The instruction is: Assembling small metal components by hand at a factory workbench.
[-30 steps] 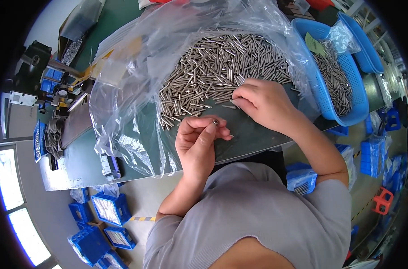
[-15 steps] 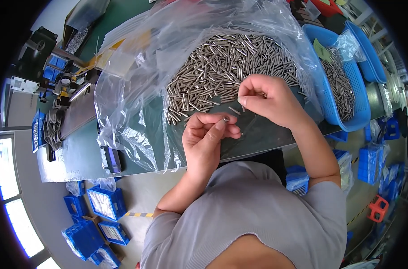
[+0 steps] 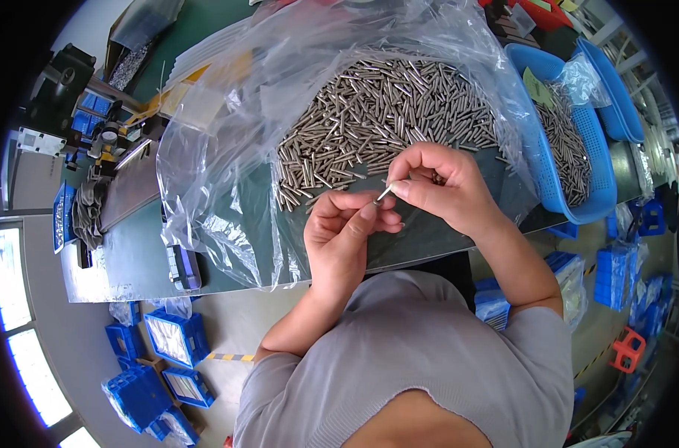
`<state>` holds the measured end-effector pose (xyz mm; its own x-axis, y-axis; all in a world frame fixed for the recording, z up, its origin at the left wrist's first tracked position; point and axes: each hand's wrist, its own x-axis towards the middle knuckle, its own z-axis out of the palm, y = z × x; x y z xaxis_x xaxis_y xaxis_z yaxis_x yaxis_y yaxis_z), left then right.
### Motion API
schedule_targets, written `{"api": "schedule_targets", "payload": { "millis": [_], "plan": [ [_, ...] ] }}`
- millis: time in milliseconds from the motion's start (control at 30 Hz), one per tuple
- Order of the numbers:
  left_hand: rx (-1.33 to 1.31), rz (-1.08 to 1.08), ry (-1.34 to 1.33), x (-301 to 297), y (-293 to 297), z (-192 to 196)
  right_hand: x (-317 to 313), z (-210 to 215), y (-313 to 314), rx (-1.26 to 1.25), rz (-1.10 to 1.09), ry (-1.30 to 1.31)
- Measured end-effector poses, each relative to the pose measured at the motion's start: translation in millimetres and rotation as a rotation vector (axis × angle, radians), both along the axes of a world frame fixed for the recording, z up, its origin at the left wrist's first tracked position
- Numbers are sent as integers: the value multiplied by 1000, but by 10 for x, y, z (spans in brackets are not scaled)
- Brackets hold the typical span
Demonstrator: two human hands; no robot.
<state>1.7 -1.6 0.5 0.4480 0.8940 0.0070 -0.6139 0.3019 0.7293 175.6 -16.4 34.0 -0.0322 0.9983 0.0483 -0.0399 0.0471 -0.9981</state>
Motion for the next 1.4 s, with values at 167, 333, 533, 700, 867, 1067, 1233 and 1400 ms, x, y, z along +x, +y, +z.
{"api": "schedule_targets", "payload": {
  "millis": [167,333,533,700,867,1067,1233,1400],
  "plan": [
    [36,-7,15,-7,2,-18,-44,29,16,105,52,-196],
    [32,44,38,12,2,-22,-52,12,3,440,-31,-524],
    [51,11,74,86,-16,-4,16,10,-58,400,-43,-427],
    [78,35,145,4,-81,12,51,193,-181,288,-168,-330],
    [72,76,108,-30,-68,-19,568,627,-412,460,-869,-898],
    [88,102,-30,8,-32,-1,1299,740,-517,356,-929,-1755],
    [91,101,-39,35,-16,-57,537,614,-273,569,-633,-1139],
    [74,79,-74,-10,-25,-27,36,139,-46,390,-51,-1160]
  ]
}}
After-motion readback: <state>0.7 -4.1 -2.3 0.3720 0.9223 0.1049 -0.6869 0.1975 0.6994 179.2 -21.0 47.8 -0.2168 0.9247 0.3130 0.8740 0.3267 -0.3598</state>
